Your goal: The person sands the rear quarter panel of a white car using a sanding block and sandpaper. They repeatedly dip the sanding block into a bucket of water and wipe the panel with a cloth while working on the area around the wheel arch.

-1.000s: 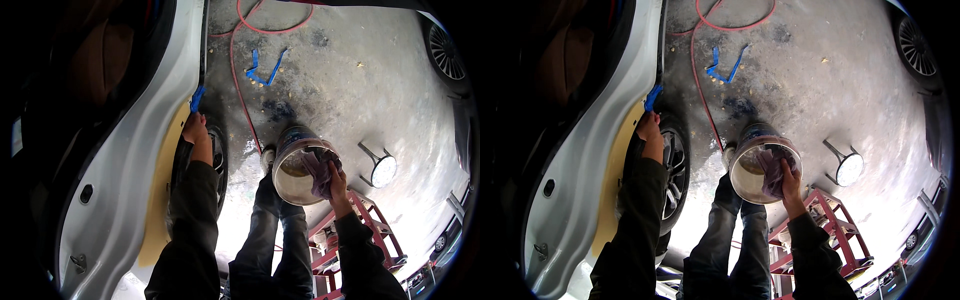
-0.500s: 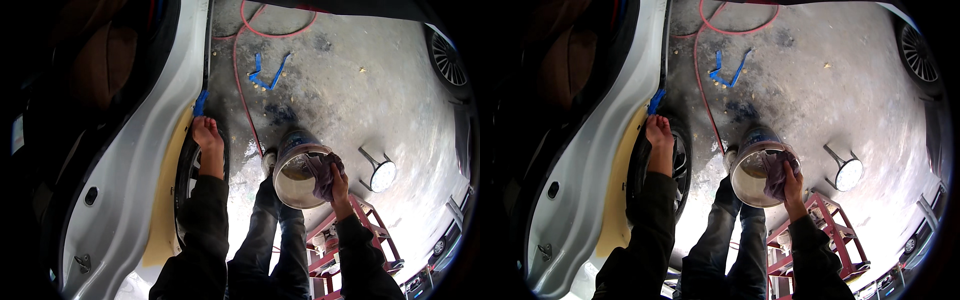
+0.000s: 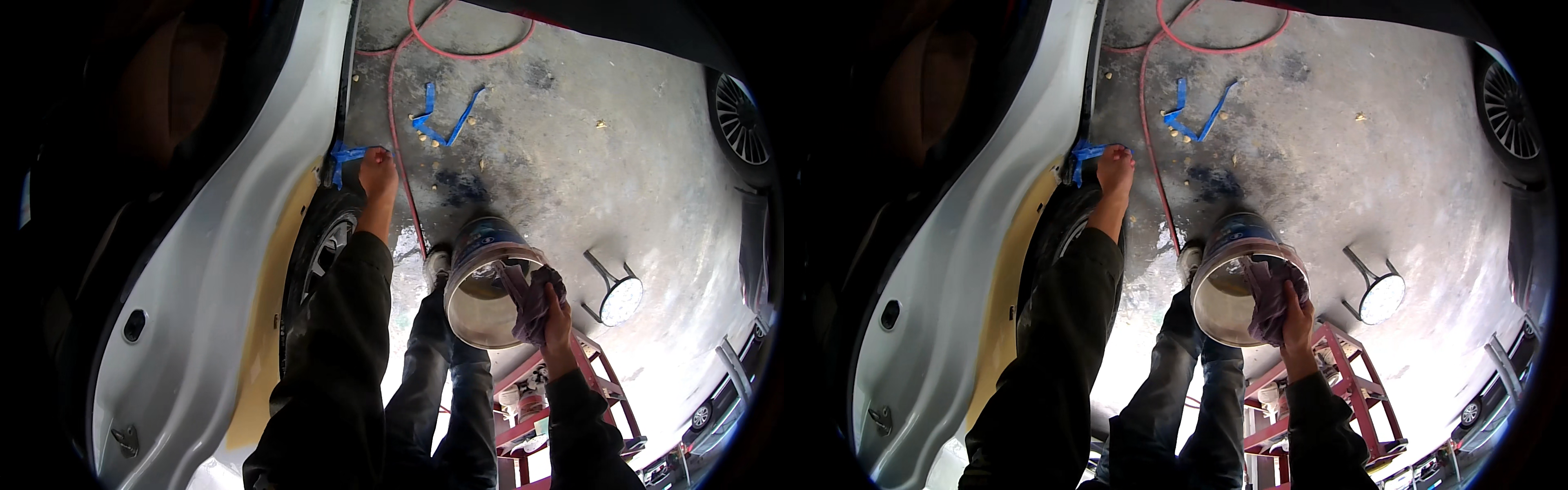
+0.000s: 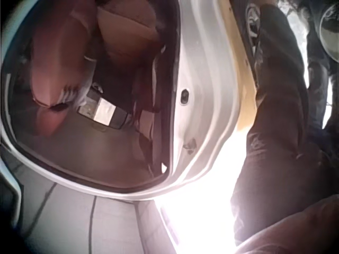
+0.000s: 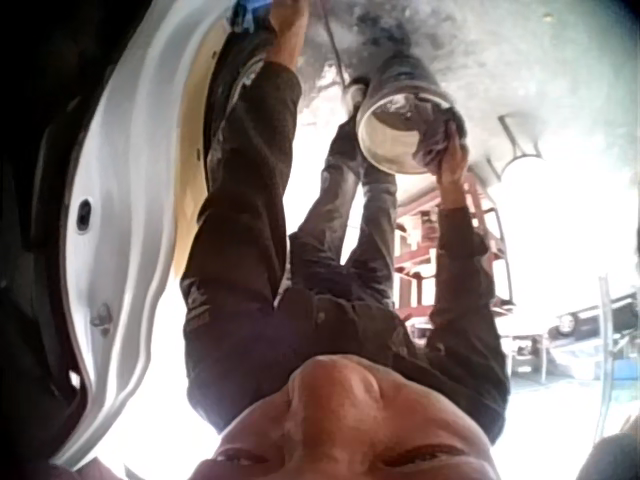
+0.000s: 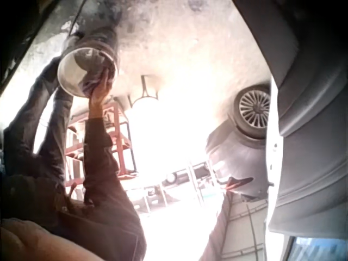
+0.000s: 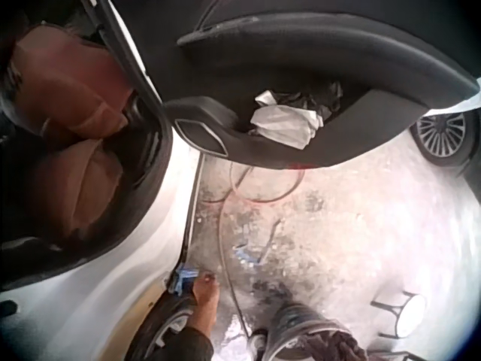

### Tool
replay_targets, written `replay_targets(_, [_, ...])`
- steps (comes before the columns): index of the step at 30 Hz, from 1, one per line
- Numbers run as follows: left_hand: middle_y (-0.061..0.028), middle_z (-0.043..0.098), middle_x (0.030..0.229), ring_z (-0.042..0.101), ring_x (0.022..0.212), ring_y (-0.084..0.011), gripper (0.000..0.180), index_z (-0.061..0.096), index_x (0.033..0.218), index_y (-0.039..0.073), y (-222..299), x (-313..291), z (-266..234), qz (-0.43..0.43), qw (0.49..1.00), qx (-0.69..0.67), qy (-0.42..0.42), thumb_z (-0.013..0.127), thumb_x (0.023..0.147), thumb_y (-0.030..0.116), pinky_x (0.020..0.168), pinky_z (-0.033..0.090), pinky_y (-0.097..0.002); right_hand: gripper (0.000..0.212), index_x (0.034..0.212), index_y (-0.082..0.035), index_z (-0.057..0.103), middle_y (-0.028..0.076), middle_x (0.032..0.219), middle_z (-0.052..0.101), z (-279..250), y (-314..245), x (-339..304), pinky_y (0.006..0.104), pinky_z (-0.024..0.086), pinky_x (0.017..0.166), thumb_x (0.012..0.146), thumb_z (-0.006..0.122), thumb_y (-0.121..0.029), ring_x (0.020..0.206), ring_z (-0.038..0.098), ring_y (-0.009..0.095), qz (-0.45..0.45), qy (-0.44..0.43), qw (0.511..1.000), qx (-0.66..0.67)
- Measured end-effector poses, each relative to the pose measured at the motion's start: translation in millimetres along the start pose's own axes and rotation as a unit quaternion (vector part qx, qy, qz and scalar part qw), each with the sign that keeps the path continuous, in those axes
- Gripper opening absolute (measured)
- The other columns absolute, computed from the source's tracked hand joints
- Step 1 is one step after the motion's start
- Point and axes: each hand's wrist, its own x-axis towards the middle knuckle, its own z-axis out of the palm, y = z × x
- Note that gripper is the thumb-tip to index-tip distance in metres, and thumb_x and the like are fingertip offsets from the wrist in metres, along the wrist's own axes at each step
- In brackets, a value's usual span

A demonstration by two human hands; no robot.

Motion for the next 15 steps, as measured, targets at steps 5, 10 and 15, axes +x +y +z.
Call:
replay_targets(5, [-0.0129, 0.072, 0.093, 0.069, 0.087, -0.0315, 0.017, 0.070, 0.096, 0.010, -1, -10, 13, 0.070, 0.977, 0.169, -0.110, 0.063, 0.086, 0.023, 0.079, 0.052, -0.0415, 0.032, 0.120, 0.003, 0.064, 0.006, 0.104, 0.070, 0, 2, -3, 0.0240, 0.052, 0.079, 0.100, 0.060, -0.021, 0.090, 0.066, 0.012, 0.014, 0.013, 1.000, -0.011])
replay_targets(10, [-0.0098, 0.071, 0.074, 0.070, 0.068, -0.0208, 0.013, 0.072, 0.089, 0.007, -15, -16, 11, 0.109, 0.946, 0.184, -0.244, 0.066, 0.081, 0.015, 0.065, 0.053, -0.0356, 0.030, 0.120, 0.003, 0.064, 0.006, 0.106, 0.069, 10, 5, 0, 0.0239, 0.052, 0.078, 0.100, 0.059, -0.020, 0.090, 0.066, 0.012, 0.000, 0.007, 1.000, 0.010])
replay_targets(15, [-0.0065, 0.067, 0.069, 0.063, 0.059, -0.0146, 0.010, 0.070, 0.084, 0.003, -49, -74, 4, -0.086, 0.951, -0.023, -0.295, 0.065, 0.080, 0.011, 0.051, 0.049, -0.0272, 0.030, 0.119, 0.003, 0.064, 0.006, 0.106, 0.069, 15, 15, 5, 0.0239, 0.052, 0.080, 0.101, 0.059, -0.020, 0.091, 0.065, 0.012, 0.016, -0.009, 1.000, 0.016])
